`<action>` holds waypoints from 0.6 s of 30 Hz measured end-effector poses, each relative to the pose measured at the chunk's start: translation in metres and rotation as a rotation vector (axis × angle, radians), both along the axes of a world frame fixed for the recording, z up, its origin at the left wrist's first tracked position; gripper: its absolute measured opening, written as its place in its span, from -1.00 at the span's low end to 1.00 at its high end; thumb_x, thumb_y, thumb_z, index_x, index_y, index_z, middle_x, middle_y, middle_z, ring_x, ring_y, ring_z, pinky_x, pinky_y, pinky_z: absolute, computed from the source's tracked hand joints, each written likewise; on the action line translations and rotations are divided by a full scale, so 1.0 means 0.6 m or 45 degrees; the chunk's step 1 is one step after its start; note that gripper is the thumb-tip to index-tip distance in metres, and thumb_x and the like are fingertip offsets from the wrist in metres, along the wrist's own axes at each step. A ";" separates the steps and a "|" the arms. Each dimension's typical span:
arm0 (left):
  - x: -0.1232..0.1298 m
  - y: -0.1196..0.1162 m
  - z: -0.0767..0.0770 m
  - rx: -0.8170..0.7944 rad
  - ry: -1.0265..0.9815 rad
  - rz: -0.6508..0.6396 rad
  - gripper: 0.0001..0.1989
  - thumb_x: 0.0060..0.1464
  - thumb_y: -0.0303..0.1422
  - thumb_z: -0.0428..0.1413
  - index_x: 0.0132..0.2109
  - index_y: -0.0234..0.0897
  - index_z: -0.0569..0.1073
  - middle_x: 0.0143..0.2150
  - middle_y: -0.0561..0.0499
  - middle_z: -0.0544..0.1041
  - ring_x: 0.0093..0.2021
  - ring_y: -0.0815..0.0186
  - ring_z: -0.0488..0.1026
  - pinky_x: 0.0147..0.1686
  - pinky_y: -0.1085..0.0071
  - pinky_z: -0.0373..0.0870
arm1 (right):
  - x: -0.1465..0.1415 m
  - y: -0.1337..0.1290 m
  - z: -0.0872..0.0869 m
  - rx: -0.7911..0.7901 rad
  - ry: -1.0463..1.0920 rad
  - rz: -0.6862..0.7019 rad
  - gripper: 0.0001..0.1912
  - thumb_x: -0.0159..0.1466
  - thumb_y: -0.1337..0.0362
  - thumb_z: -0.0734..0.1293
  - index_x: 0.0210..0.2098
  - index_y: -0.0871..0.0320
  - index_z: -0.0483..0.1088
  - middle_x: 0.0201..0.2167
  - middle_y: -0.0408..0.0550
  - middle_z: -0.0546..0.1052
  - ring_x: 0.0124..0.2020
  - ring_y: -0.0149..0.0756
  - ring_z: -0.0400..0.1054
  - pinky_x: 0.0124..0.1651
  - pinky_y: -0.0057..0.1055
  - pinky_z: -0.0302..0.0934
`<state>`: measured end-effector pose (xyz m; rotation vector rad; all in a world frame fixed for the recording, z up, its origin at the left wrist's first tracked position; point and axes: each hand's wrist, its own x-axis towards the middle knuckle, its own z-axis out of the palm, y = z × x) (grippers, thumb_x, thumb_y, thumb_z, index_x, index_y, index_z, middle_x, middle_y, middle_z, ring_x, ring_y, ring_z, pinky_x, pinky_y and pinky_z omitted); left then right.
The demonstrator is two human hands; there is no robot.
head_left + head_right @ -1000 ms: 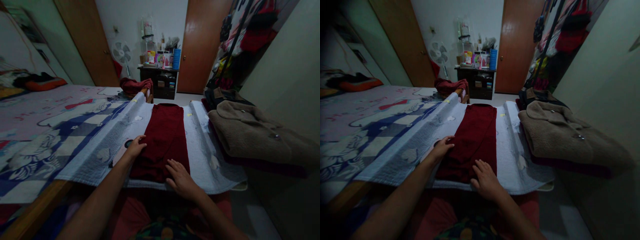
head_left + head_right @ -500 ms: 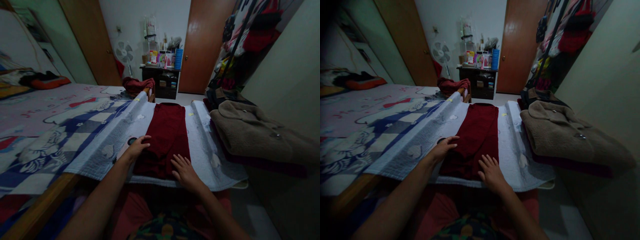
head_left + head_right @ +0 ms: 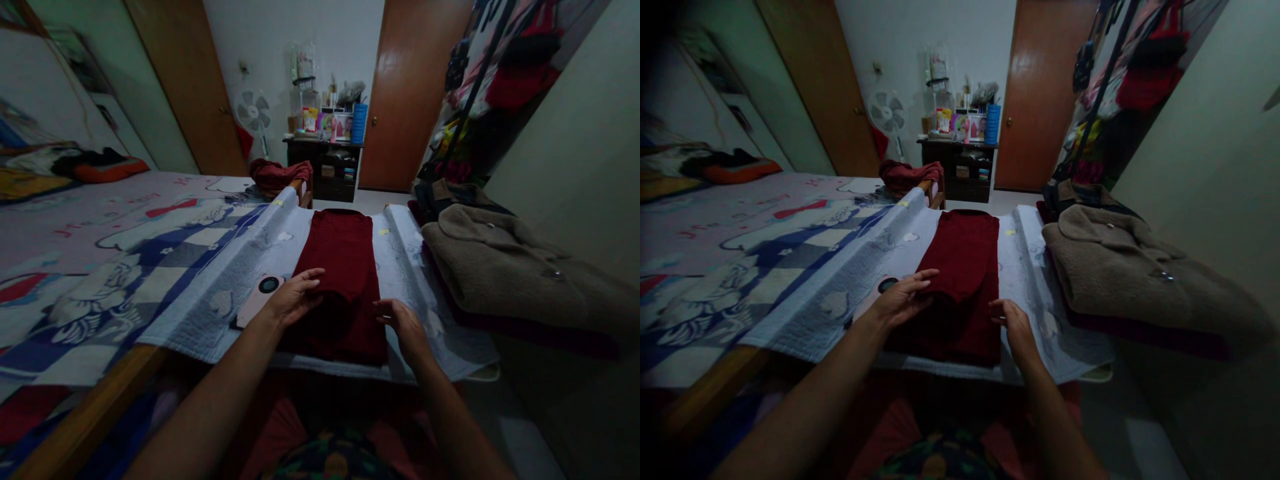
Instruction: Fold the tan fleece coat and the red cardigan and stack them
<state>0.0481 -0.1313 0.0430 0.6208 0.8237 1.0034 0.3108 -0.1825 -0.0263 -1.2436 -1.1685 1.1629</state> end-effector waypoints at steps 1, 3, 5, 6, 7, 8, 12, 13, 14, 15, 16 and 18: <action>0.010 -0.005 0.004 0.010 -0.016 -0.011 -0.67 -0.01 -0.62 0.11 -0.08 -0.29 0.45 -0.18 -0.02 0.52 -0.28 0.36 0.51 -0.36 0.49 0.51 | 0.003 0.002 0.001 -0.033 0.089 -0.023 -0.52 0.29 -0.12 0.16 -0.22 0.15 0.44 -0.18 0.05 0.55 -0.18 -0.16 0.46 -0.14 -0.21 0.36; 0.031 -0.017 0.009 0.038 -0.041 -0.021 -0.66 -0.02 -0.61 0.13 -0.07 -0.28 0.44 -0.17 -0.02 0.52 -0.25 0.35 0.52 -0.29 0.46 0.51 | 0.002 0.003 0.002 -0.109 0.225 -0.027 -0.53 0.24 -0.14 0.21 -0.23 0.15 0.41 -0.26 0.04 0.55 -0.27 -0.18 0.47 -0.25 -0.24 0.38; 0.051 -0.029 0.006 0.071 -0.055 -0.037 -0.64 -0.03 -0.58 0.15 -0.05 -0.27 0.41 -0.15 -0.03 0.52 -0.21 0.33 0.52 -0.22 0.41 0.51 | -0.004 0.003 0.005 -0.175 0.301 -0.010 -0.54 0.22 -0.13 0.24 -0.16 0.14 0.37 -0.30 0.00 0.54 -0.34 -0.20 0.48 -0.32 -0.27 0.38; 0.061 -0.035 0.002 0.087 -0.057 -0.057 -0.62 -0.04 -0.56 0.17 -0.03 -0.26 0.39 -0.13 -0.04 0.52 -0.19 0.31 0.52 -0.19 0.39 0.50 | -0.009 0.003 0.007 -0.189 0.318 -0.007 -0.54 0.22 -0.12 0.25 -0.11 0.12 0.34 -0.31 -0.02 0.53 -0.36 -0.21 0.47 -0.35 -0.29 0.37; 0.069 -0.041 -0.005 0.102 -0.052 -0.085 -0.59 -0.05 -0.55 0.18 -0.02 -0.26 0.38 -0.11 -0.06 0.52 -0.17 0.29 0.52 -0.17 0.36 0.49 | -0.013 0.003 0.009 -0.194 0.323 -0.006 -0.53 0.22 -0.10 0.25 -0.06 0.10 0.32 -0.31 -0.04 0.53 -0.36 -0.22 0.47 -0.39 -0.31 0.37; 0.076 -0.047 -0.014 0.114 -0.036 -0.119 -0.56 -0.07 -0.53 0.19 0.00 -0.26 0.36 -0.09 -0.08 0.52 -0.16 0.27 0.52 -0.16 0.34 0.48 | -0.016 0.003 0.010 -0.194 0.319 -0.010 -0.52 0.22 -0.09 0.26 -0.01 0.08 0.28 -0.30 -0.05 0.53 -0.36 -0.22 0.47 -0.42 -0.34 0.36; 0.087 -0.061 -0.058 0.167 0.240 -0.253 -0.48 -0.13 -0.50 0.19 0.05 -0.25 0.35 -0.07 -0.09 0.52 -0.15 0.23 0.51 -0.12 0.29 0.44 | -0.021 0.010 0.000 -0.194 0.206 -0.024 -0.37 0.15 0.01 0.34 0.13 0.03 0.10 -0.23 -0.09 0.55 -0.32 -0.21 0.49 -0.36 -0.32 0.38; 0.085 -0.061 -0.067 0.196 0.348 -0.271 -0.48 -0.13 -0.50 0.18 0.05 -0.25 0.37 -0.06 -0.09 0.52 -0.13 0.22 0.51 -0.10 0.28 0.43 | -0.020 0.014 -0.006 -0.183 0.141 -0.004 -0.35 0.13 0.05 0.35 0.14 0.04 0.08 -0.22 -0.08 0.56 -0.29 -0.19 0.49 -0.29 -0.29 0.39; 0.081 -0.061 -0.074 0.233 0.458 -0.277 -0.49 -0.13 -0.49 0.17 0.05 -0.25 0.38 -0.04 -0.09 0.52 -0.11 0.20 0.50 -0.08 0.27 0.41 | -0.019 0.017 -0.013 -0.156 0.056 0.022 -0.36 0.11 0.08 0.36 0.12 0.07 0.10 -0.20 -0.05 0.56 -0.24 -0.17 0.49 -0.22 -0.25 0.38; 0.076 -0.060 -0.078 0.277 0.559 -0.273 -0.50 -0.11 -0.48 0.16 0.06 -0.24 0.40 -0.02 -0.08 0.51 -0.08 0.19 0.49 -0.05 0.26 0.40 | -0.018 0.020 -0.019 -0.115 -0.045 0.049 -0.40 0.10 0.10 0.35 0.09 0.10 0.14 -0.17 -0.02 0.55 -0.18 -0.14 0.47 -0.14 -0.22 0.37; 0.070 -0.058 -0.079 0.328 0.644 -0.259 -0.51 -0.09 -0.47 0.15 0.06 -0.23 0.41 0.01 -0.08 0.51 -0.05 0.17 0.47 -0.03 0.25 0.39 | -0.018 0.022 -0.024 -0.068 -0.150 0.075 -0.45 0.10 0.12 0.34 0.05 0.11 0.19 -0.13 0.01 0.54 -0.12 -0.13 0.45 -0.07 -0.20 0.34; 0.058 -0.055 -0.075 0.435 0.774 -0.215 -0.53 -0.04 -0.43 0.13 0.08 -0.21 0.42 0.06 -0.08 0.49 0.02 0.15 0.44 0.02 0.24 0.36 | -0.020 0.026 -0.028 0.019 -0.339 0.110 -0.54 0.12 0.16 0.30 0.01 0.13 0.25 -0.09 0.03 0.51 -0.05 -0.14 0.42 0.01 -0.21 0.30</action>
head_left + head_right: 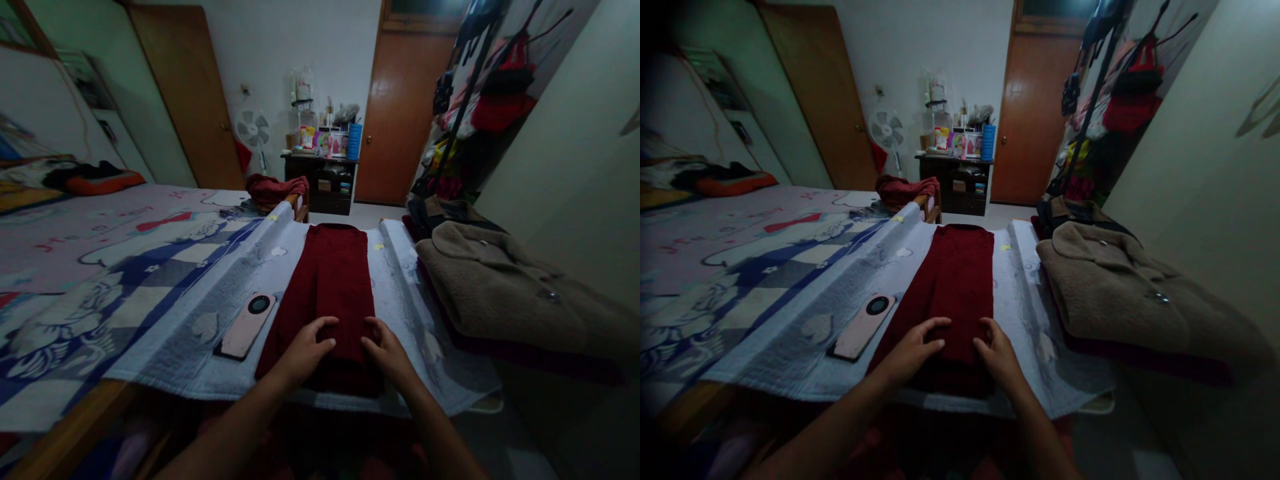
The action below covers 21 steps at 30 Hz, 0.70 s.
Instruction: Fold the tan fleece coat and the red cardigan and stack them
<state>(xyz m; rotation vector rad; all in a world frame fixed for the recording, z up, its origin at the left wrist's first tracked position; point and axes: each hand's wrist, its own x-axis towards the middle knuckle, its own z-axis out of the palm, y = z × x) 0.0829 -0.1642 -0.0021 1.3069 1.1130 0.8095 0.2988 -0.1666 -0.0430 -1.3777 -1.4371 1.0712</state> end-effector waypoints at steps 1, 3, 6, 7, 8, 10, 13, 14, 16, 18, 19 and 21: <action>-0.006 0.001 0.004 0.065 0.044 0.010 -0.53 -0.01 -0.41 0.12 0.10 -0.19 0.42 0.09 -0.07 0.48 0.06 0.14 0.42 0.05 0.23 0.35 | -0.002 0.001 0.000 0.028 -0.072 0.025 -0.55 0.14 0.18 0.28 0.02 0.13 0.26 -0.09 0.01 0.51 -0.06 -0.16 0.41 0.02 -0.23 0.29; -0.018 0.002 0.014 0.177 0.134 0.019 -0.54 0.02 -0.38 0.10 0.12 -0.18 0.41 0.13 -0.06 0.45 0.12 0.14 0.38 0.11 0.23 0.29 | -0.007 0.003 0.004 0.044 -0.204 0.075 -0.55 0.17 0.21 0.25 0.05 0.12 0.25 -0.14 -0.02 0.52 -0.12 -0.19 0.43 -0.03 -0.27 0.29; -0.036 0.004 0.021 0.225 0.305 -0.134 -0.50 0.00 -0.37 0.12 0.14 -0.15 0.40 0.15 -0.06 0.43 0.16 0.13 0.34 0.19 0.22 0.19 | -0.009 0.006 0.006 0.055 -0.464 0.106 -0.55 0.17 0.27 0.24 0.07 0.12 0.27 -0.20 -0.03 0.54 -0.18 -0.19 0.43 -0.08 -0.28 0.28; -0.043 0.007 0.021 0.224 0.376 -0.213 -0.49 -0.01 -0.36 0.14 0.14 -0.13 0.41 0.16 -0.05 0.43 0.18 0.11 0.32 0.21 0.21 0.16 | -0.006 0.008 0.005 0.058 -0.552 0.107 -0.55 0.17 0.29 0.24 0.07 0.13 0.28 -0.20 -0.02 0.54 -0.18 -0.18 0.43 -0.08 -0.28 0.27; -0.049 0.012 0.020 0.227 0.451 -0.273 -0.49 -0.02 -0.34 0.16 0.14 -0.10 0.42 0.16 -0.05 0.42 0.20 0.09 0.29 0.23 0.19 0.13 | -0.002 0.010 0.004 0.061 -0.627 0.107 -0.56 0.17 0.29 0.24 0.07 0.14 0.29 -0.20 0.00 0.54 -0.18 -0.17 0.43 -0.08 -0.27 0.27; -0.061 0.032 0.015 0.267 0.573 -0.283 -0.50 -0.03 -0.28 0.18 0.11 -0.07 0.45 0.19 -0.05 0.39 0.25 0.05 0.22 0.26 0.14 0.06 | 0.009 0.018 0.002 0.071 -0.730 0.082 -0.57 0.19 0.29 0.23 0.07 0.17 0.29 -0.18 0.03 0.53 -0.18 -0.15 0.43 -0.08 -0.26 0.27; -0.067 0.094 0.007 0.368 0.571 -0.121 -0.57 0.02 -0.26 0.14 0.07 -0.12 0.48 0.17 -0.08 0.38 0.23 0.08 0.25 0.25 0.18 0.06 | 0.023 0.040 0.006 0.174 -0.796 -0.022 -0.61 0.23 0.26 0.22 0.04 0.17 0.32 -0.14 0.06 0.51 -0.11 -0.13 0.41 -0.02 -0.23 0.26; -0.065 0.122 0.004 0.391 0.543 -0.087 -0.61 0.04 -0.27 0.12 0.04 -0.17 0.49 0.12 -0.10 0.43 0.17 0.10 0.32 0.22 0.21 0.13 | 0.024 0.051 0.010 0.238 -0.805 -0.045 -0.64 0.25 0.24 0.21 0.02 0.16 0.34 -0.11 0.07 0.50 -0.08 -0.13 0.39 0.01 -0.22 0.25; -0.054 0.184 -0.001 0.426 0.572 -0.023 -0.66 0.02 -0.31 0.13 -0.02 -0.22 0.50 0.03 -0.12 0.49 0.09 0.12 0.38 0.15 0.25 0.21 | 0.020 0.074 0.017 0.356 -0.829 -0.041 -0.67 0.27 0.22 0.20 0.00 0.15 0.36 -0.09 0.09 0.49 -0.02 -0.12 0.36 0.07 -0.20 0.23; -0.036 0.247 -0.007 0.434 0.690 0.040 -0.66 0.02 -0.33 0.14 -0.02 -0.28 0.49 0.00 -0.15 0.50 0.05 0.13 0.41 0.10 0.30 0.26 | 0.006 0.097 0.020 0.435 -0.885 -0.021 -0.64 0.29 0.20 0.19 0.04 0.16 0.35 0.01 0.13 0.45 0.07 -0.09 0.31 0.13 -0.15 0.19; -0.026 0.275 -0.010 0.437 0.771 0.093 -0.66 0.06 -0.32 0.12 -0.01 -0.30 0.47 0.02 -0.17 0.49 0.06 0.13 0.40 0.09 0.32 0.25 | -0.002 0.107 0.018 0.456 -0.933 -0.027 -0.60 0.30 0.20 0.19 0.09 0.18 0.33 0.10 0.16 0.40 0.14 -0.06 0.25 0.17 -0.12 0.14; -0.005 0.325 -0.018 0.438 0.818 0.147 -0.68 0.14 -0.34 0.04 0.02 -0.34 0.44 0.06 -0.21 0.47 0.08 0.14 0.38 0.09 0.32 0.22 | -0.019 0.123 0.011 0.456 -1.059 -0.054 -0.51 0.30 0.20 0.21 0.19 0.20 0.25 0.26 0.18 0.24 0.29 -0.01 0.06 0.27 -0.04 0.00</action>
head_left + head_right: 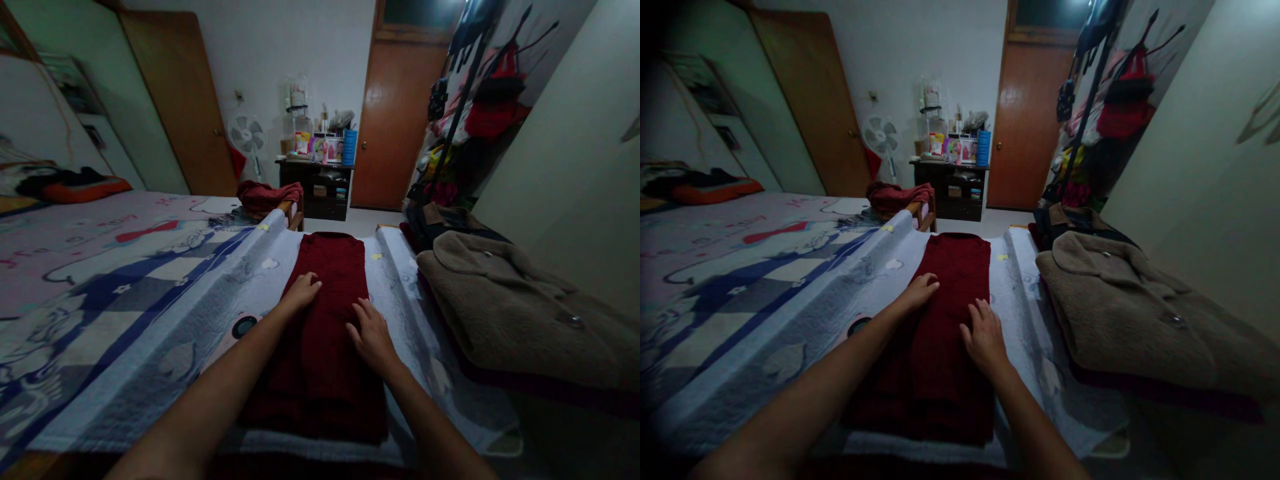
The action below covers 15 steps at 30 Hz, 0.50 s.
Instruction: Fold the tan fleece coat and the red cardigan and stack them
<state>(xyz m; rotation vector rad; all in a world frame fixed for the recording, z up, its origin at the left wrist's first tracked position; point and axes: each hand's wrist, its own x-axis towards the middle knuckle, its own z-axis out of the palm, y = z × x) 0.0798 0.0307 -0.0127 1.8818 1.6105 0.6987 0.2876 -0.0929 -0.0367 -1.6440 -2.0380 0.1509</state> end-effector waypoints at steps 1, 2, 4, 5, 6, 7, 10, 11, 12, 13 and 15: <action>0.009 0.020 -0.004 0.000 0.015 0.017 -0.69 0.16 -0.35 0.01 0.02 -0.34 0.44 0.06 -0.22 0.48 0.07 0.15 0.39 0.07 0.32 0.23 | -0.006 0.005 -0.006 -0.013 -0.062 -0.020 -0.47 0.29 0.19 0.21 0.22 0.21 0.22 0.31 0.17 0.16 0.34 0.01 -0.04 0.30 -0.01 -0.08; 0.018 0.037 -0.009 -0.006 0.025 0.028 -0.71 0.18 -0.36 -0.01 0.00 -0.34 0.45 0.04 -0.21 0.49 0.05 0.16 0.41 0.05 0.33 0.24 | -0.011 0.009 -0.013 -0.043 -0.120 -0.024 -0.45 0.29 0.18 0.22 0.25 0.20 0.20 0.33 0.16 0.12 0.36 0.03 -0.11 0.32 0.01 -0.14; 0.031 0.063 -0.018 -0.024 0.055 0.052 -0.74 0.20 -0.36 -0.04 -0.06 -0.34 0.47 -0.01 -0.21 0.53 0.00 0.17 0.44 0.00 0.35 0.27 | -0.015 0.014 -0.029 -0.123 -0.206 0.006 -0.43 0.30 0.14 0.23 0.26 0.17 0.19 0.34 0.14 0.11 0.37 0.05 -0.14 0.32 0.03 -0.18; 0.036 0.072 -0.023 -0.033 0.071 0.069 -0.74 0.21 -0.35 -0.04 -0.09 -0.34 0.48 -0.04 -0.21 0.54 -0.03 0.17 0.46 -0.02 0.36 0.27 | -0.015 0.016 -0.036 -0.155 -0.232 0.026 -0.43 0.30 0.12 0.23 0.26 0.16 0.19 0.34 0.13 0.12 0.37 0.05 -0.12 0.32 0.04 -0.18; 0.040 0.079 -0.028 -0.041 0.087 0.090 -0.75 0.21 -0.34 -0.03 -0.11 -0.35 0.49 -0.07 -0.22 0.55 -0.05 0.17 0.47 -0.04 0.37 0.28 | -0.015 0.016 -0.042 -0.175 -0.248 0.042 -0.42 0.30 0.10 0.23 0.26 0.14 0.19 0.34 0.12 0.13 0.36 0.05 -0.10 0.31 0.04 -0.17; 0.043 0.084 -0.032 -0.047 0.101 0.112 -0.76 0.20 -0.33 0.00 -0.13 -0.36 0.49 -0.09 -0.22 0.56 -0.06 0.17 0.48 -0.06 0.37 0.29 | -0.014 0.017 -0.047 -0.184 -0.257 0.048 -0.42 0.30 0.08 0.23 0.26 0.13 0.20 0.33 0.11 0.13 0.36 0.05 -0.09 0.31 0.04 -0.16; 0.046 0.088 -0.041 -0.034 0.136 0.168 -0.78 0.14 -0.33 0.07 -0.12 -0.35 0.49 -0.09 -0.22 0.56 -0.07 0.16 0.48 -0.08 0.37 0.30 | -0.011 0.017 -0.053 -0.187 -0.253 0.041 -0.42 0.30 0.08 0.22 0.27 0.11 0.19 0.34 0.09 0.13 0.35 0.05 -0.07 0.31 0.03 -0.16; 0.045 0.086 -0.043 -0.015 0.146 0.185 -0.77 0.13 -0.34 0.07 -0.10 -0.34 0.48 -0.06 -0.21 0.55 -0.05 0.15 0.47 -0.07 0.36 0.29 | -0.010 0.016 -0.052 -0.194 -0.249 0.045 -0.42 0.29 0.09 0.23 0.27 0.11 0.19 0.34 0.09 0.13 0.35 0.06 -0.06 0.30 0.03 -0.16; 0.045 0.081 -0.044 0.007 0.156 0.203 -0.76 0.14 -0.34 0.06 -0.08 -0.33 0.47 -0.04 -0.21 0.54 -0.03 0.15 0.46 -0.05 0.34 0.29 | -0.009 0.016 -0.049 -0.203 -0.242 0.051 -0.42 0.29 0.10 0.23 0.27 0.12 0.19 0.34 0.10 0.13 0.34 0.06 -0.06 0.30 0.03 -0.15; 0.044 0.075 -0.044 0.028 0.167 0.223 -0.75 0.16 -0.35 0.04 -0.05 -0.32 0.46 -0.02 -0.22 0.52 -0.01 0.13 0.45 -0.03 0.32 0.28 | -0.008 0.017 -0.044 -0.211 -0.232 0.059 -0.42 0.29 0.11 0.23 0.26 0.12 0.20 0.33 0.10 0.14 0.34 0.06 -0.05 0.30 0.03 -0.14; 0.043 0.061 -0.043 0.059 0.197 0.283 -0.72 0.17 -0.36 0.01 0.01 -0.31 0.42 0.03 -0.25 0.48 0.05 0.08 0.40 0.03 0.22 0.25 | -0.003 0.024 -0.031 -0.226 -0.192 0.078 -0.46 0.28 0.13 0.24 0.23 0.12 0.25 0.30 0.10 0.20 0.32 0.05 0.01 0.28 0.02 -0.09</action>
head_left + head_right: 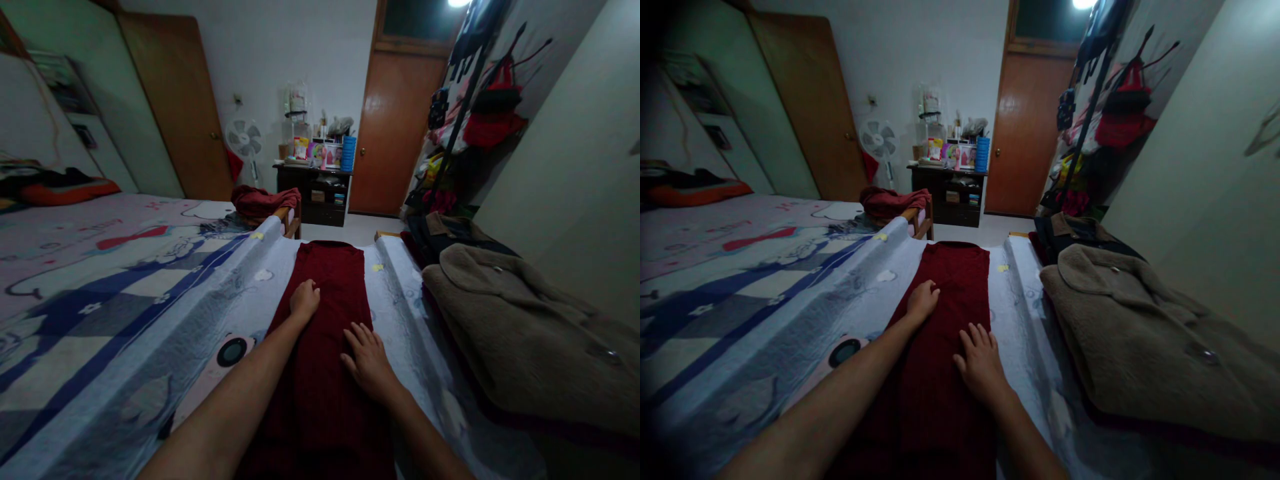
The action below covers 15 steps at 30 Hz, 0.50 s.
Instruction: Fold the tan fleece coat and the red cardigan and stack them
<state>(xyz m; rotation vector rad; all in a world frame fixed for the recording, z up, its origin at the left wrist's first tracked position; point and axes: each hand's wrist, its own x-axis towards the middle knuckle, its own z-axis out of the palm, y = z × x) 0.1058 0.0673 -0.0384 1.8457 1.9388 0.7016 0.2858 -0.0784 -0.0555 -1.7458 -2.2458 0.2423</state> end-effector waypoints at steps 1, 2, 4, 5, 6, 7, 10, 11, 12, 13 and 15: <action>0.001 -0.007 0.001 0.029 0.036 0.040 -0.69 0.15 -0.38 0.02 0.04 -0.31 0.40 0.06 -0.27 0.45 0.09 0.04 0.36 0.06 0.15 0.22 | 0.004 0.007 0.008 -0.014 0.036 0.015 -0.50 0.28 0.15 0.24 0.19 0.12 0.30 0.26 0.09 0.27 0.28 0.03 0.09 0.26 -0.02 -0.03; 0.003 -0.014 0.002 0.082 0.087 0.070 -0.64 0.14 -0.41 0.02 0.08 -0.31 0.37 0.11 -0.29 0.42 0.14 0.00 0.31 0.09 0.09 0.17 | 0.008 0.018 0.016 -0.035 0.084 0.034 -0.56 0.28 0.17 0.23 0.13 0.12 0.35 0.19 0.09 0.36 0.22 -0.01 0.19 0.22 -0.08 0.04; 0.010 -0.023 0.003 0.246 0.218 0.035 -0.54 0.12 -0.47 -0.01 0.18 -0.31 0.30 0.24 -0.30 0.29 0.26 -0.03 0.16 0.19 0.00 0.03 | 0.018 0.048 0.030 -0.070 0.215 0.065 -0.65 0.30 0.22 0.17 0.00 0.12 0.43 0.02 0.05 0.51 0.05 -0.14 0.36 0.11 -0.23 0.19; 0.015 -0.025 0.002 0.332 0.283 -0.054 -0.51 0.12 -0.49 -0.03 0.22 -0.30 0.27 0.29 -0.27 0.23 0.31 0.00 0.09 0.24 0.00 -0.07 | 0.022 0.068 0.035 -0.068 0.283 0.064 -0.66 0.31 0.25 0.14 -0.04 0.13 0.45 -0.06 0.02 0.54 -0.02 -0.20 0.41 0.05 -0.29 0.23; 0.021 -0.026 0.001 0.398 0.336 -0.186 -0.49 0.14 -0.49 -0.06 0.24 -0.29 0.26 0.33 -0.22 0.19 0.34 0.04 0.03 0.28 0.02 -0.15 | 0.026 0.090 0.036 -0.041 0.341 0.043 -0.65 0.32 0.28 0.10 -0.04 0.13 0.44 -0.09 0.01 0.56 -0.06 -0.24 0.43 0.03 -0.33 0.24; 0.027 -0.027 -0.003 0.430 0.371 -0.336 -0.50 0.17 -0.47 -0.09 0.26 -0.27 0.25 0.35 -0.17 0.17 0.36 0.09 -0.01 0.31 0.05 -0.21 | 0.028 0.113 0.035 0.010 0.376 0.008 -0.62 0.32 0.31 0.08 -0.02 0.14 0.43 -0.07 0.01 0.55 -0.04 -0.25 0.42 0.05 -0.33 0.24; 0.042 -0.025 -0.022 0.366 0.433 -0.647 -0.51 0.23 -0.25 -0.08 0.26 -0.25 0.26 0.36 -0.12 0.17 0.39 0.12 -0.06 0.33 0.07 -0.26 | 0.026 0.183 0.013 0.150 0.326 -0.057 -0.51 0.28 0.40 0.06 0.16 0.20 0.30 0.14 0.08 0.41 0.17 -0.24 0.26 0.21 -0.25 0.11; 0.045 -0.025 -0.031 0.323 0.444 -0.673 -0.48 0.22 -0.17 -0.06 0.27 -0.24 0.26 0.36 -0.13 0.16 0.39 0.10 -0.08 0.33 0.06 -0.25 | 0.023 0.204 0.002 0.155 0.274 -0.064 -0.48 0.27 0.41 0.06 0.21 0.23 0.24 0.21 0.11 0.34 0.24 -0.22 0.18 0.25 -0.21 0.06; 0.046 -0.025 -0.040 0.282 0.452 -0.675 -0.43 0.20 -0.10 -0.05 0.28 -0.24 0.25 0.37 -0.13 0.13 0.40 0.06 -0.10 0.32 0.04 -0.25 | 0.021 0.222 -0.008 0.132 0.213 -0.060 -0.47 0.28 0.39 0.07 0.24 0.25 0.19 0.26 0.13 0.27 0.29 -0.20 0.10 0.28 -0.17 0.01; 0.047 -0.025 -0.050 0.250 0.457 -0.665 -0.39 0.18 -0.06 -0.04 0.29 -0.24 0.23 0.38 -0.12 0.11 0.40 0.03 -0.12 0.32 0.02 -0.24 | 0.019 0.238 -0.019 0.095 0.149 -0.051 -0.46 0.30 0.35 0.08 0.27 0.27 0.15 0.30 0.15 0.20 0.33 -0.17 0.02 0.30 -0.13 -0.04; 0.045 -0.026 -0.065 0.221 0.461 -0.645 -0.34 0.17 -0.01 -0.05 0.32 -0.22 0.18 0.41 -0.11 0.05 0.41 -0.02 -0.17 0.32 -0.01 -0.24 | 0.017 0.265 -0.035 0.006 0.033 -0.028 -0.44 0.35 0.21 0.09 0.30 0.27 0.09 0.34 0.16 0.10 0.36 -0.11 -0.07 0.32 -0.06 -0.12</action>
